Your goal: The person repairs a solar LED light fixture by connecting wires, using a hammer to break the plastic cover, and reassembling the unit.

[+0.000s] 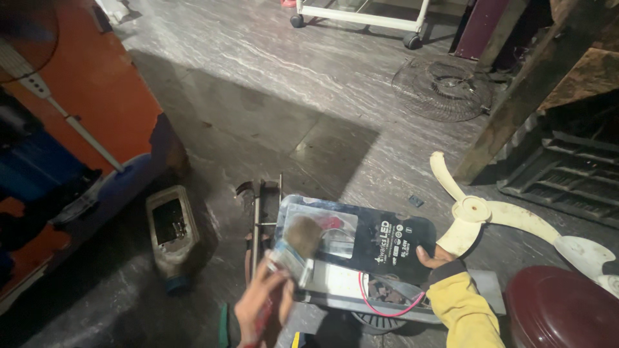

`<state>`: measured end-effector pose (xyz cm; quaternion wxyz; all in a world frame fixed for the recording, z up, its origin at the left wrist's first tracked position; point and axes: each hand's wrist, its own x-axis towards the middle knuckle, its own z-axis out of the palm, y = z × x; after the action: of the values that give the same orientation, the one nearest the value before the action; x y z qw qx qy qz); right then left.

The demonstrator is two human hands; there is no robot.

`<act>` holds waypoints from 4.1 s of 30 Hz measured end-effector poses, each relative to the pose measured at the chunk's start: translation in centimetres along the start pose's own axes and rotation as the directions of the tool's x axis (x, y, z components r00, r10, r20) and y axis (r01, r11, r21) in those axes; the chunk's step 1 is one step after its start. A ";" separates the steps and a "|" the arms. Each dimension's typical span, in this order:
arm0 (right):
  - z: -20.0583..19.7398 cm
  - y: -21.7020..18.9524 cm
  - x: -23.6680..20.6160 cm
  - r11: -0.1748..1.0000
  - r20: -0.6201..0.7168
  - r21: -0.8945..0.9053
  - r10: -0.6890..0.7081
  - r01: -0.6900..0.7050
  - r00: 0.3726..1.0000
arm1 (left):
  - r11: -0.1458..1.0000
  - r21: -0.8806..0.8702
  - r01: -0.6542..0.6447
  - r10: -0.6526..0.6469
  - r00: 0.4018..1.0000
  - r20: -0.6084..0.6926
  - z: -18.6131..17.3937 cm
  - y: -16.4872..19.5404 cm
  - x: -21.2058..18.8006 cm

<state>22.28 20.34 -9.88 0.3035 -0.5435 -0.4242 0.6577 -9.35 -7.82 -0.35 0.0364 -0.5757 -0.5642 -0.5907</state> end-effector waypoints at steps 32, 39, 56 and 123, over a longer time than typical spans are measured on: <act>1.9 0.5 -3.3 0.903 0.258 0.261 -0.406 0.341 0.877 | 0.978 -0.034 0.206 -0.209 0.963 -0.170 4.3 0.5 1.6; 1.7 0.6 -2.4 0.935 0.160 0.182 -0.334 0.305 0.929 | 0.829 -0.303 0.470 -0.404 0.878 0.258 1.4 1.0 0.4; 2.6 0.2 -1.7 0.830 0.253 0.262 -0.552 0.493 0.794 | 0.953 -0.136 0.270 -0.286 0.951 -0.119 1.8 -3.9 -0.8; 1.5 0.1 -2.3 0.914 0.194 0.289 -0.347 0.284 0.918 | 0.899 0.055 0.434 -0.417 0.888 -0.191 4.9 -1.6 3.1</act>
<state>21.36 17.96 -8.88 0.4198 -0.3396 -0.4526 0.7097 -8.34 -1.96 -0.58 -0.0172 -0.3814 -0.6991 -0.6046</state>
